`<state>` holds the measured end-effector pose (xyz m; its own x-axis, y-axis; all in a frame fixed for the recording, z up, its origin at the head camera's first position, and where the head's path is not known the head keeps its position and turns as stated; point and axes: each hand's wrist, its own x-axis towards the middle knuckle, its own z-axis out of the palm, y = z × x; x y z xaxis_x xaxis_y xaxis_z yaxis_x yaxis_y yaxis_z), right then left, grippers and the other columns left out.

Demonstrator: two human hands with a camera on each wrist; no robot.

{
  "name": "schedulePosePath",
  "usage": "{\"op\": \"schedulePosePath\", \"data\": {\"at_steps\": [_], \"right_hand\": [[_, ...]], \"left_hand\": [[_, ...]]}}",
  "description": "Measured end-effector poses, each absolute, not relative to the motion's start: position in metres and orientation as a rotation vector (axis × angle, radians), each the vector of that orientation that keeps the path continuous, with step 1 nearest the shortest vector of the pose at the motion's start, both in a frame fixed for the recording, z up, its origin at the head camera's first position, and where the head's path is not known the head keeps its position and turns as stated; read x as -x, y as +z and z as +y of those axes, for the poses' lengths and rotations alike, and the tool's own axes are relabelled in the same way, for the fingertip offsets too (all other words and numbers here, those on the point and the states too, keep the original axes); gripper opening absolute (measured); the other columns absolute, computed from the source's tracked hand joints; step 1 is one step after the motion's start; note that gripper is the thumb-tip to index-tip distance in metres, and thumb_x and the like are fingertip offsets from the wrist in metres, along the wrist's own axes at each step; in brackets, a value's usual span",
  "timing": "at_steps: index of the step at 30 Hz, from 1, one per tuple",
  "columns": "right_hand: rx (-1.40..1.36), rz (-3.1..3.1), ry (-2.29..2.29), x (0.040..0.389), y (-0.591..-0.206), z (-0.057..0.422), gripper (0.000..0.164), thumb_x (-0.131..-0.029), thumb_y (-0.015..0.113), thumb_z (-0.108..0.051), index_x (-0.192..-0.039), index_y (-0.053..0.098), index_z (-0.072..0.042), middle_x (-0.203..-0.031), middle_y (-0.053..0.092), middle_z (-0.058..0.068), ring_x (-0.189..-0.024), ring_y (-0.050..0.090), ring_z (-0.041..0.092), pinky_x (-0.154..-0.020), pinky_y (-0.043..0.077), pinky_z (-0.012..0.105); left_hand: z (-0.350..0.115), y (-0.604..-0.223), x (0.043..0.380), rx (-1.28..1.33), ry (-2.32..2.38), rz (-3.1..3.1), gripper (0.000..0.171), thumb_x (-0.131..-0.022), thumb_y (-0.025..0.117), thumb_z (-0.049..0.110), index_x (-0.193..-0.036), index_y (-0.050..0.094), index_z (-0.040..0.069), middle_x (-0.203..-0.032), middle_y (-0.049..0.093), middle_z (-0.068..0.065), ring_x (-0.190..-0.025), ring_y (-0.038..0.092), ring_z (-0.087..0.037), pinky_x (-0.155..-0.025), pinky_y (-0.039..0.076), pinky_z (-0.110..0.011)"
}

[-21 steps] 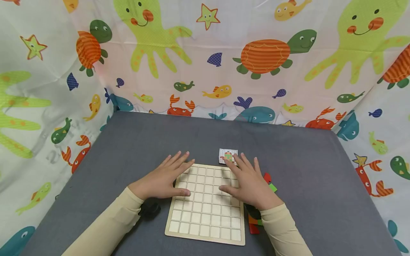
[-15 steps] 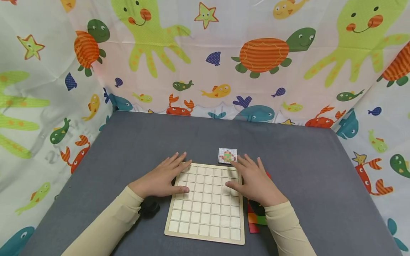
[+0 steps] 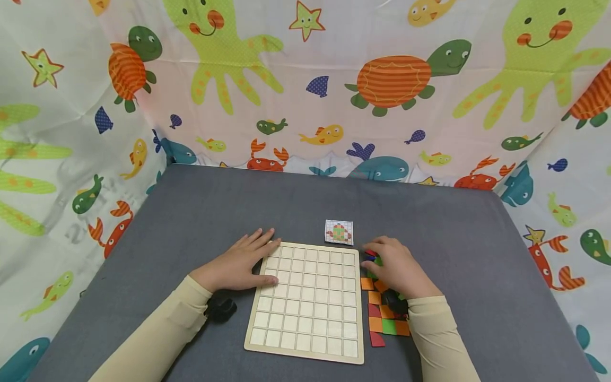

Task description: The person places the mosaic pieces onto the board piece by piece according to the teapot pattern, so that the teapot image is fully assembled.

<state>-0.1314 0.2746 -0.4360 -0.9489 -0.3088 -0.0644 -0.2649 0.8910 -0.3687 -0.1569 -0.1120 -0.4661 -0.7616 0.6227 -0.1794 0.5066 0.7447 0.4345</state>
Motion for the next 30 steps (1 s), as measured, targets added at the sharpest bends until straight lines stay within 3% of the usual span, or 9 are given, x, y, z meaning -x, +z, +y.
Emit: {"op": "schedulePosePath", "data": {"at_steps": [6, 12, 19, 30], "right_hand": [[0.437, 2.953, -0.537, 0.134, -0.444, 0.276, 0.027, -0.094, 0.08, -0.011, -0.12, 0.078, -0.002, -0.103, 0.065, 0.01, -0.095, 0.061, 0.028, -0.086, 0.056, 0.052], [0.41, 2.945, -0.58, 0.136, -0.45, 0.277, 0.021, -0.093, 0.079, -0.006, -0.114, 0.078, -0.002, -0.099, 0.066, 0.007, -0.084, 0.061, 0.021, -0.078, 0.059, 0.046], [0.415, 2.961, -0.592, 0.138, -0.451, 0.278, 0.009, -0.092, 0.081, -0.005, -0.1, 0.08, -0.004, -0.096, 0.066, 0.006, -0.082, 0.062, 0.02, -0.076, 0.059, 0.046], [0.333, 2.916, -0.606, 0.144, -0.454, 0.279, 0.01, -0.094, 0.08, -0.01, -0.1, 0.078, -0.002, -0.096, 0.066, 0.008, -0.085, 0.063, 0.024, -0.081, 0.06, 0.05]], "left_hand": [[-0.116, -0.469, 0.158, -0.874, 0.566, 2.594, 0.099, -0.094, 0.067, 0.068, -0.169, 0.025, 0.02, -0.176, 0.013, -0.005, -0.163, 0.004, -0.033, -0.131, 0.003, -0.06], [-0.12, -0.468, 0.158, -0.883, 0.605, 2.546, 0.103, -0.091, 0.075, 0.063, -0.169, 0.026, 0.016, -0.176, 0.013, -0.005, -0.164, 0.003, -0.031, -0.131, 0.0, -0.059], [-0.123, -0.469, 0.162, -0.878, 0.653, 2.492, 0.108, -0.087, 0.08, 0.061, -0.169, 0.025, 0.017, -0.176, 0.012, -0.004, -0.164, 0.001, -0.03, -0.131, -0.003, -0.057], [-0.137, -0.472, 0.173, -0.933, 0.817, 2.327, 0.114, -0.082, 0.089, 0.051, -0.169, 0.023, 0.019, -0.177, 0.006, -0.003, -0.163, -0.008, -0.029, -0.13, -0.01, -0.054]]}}
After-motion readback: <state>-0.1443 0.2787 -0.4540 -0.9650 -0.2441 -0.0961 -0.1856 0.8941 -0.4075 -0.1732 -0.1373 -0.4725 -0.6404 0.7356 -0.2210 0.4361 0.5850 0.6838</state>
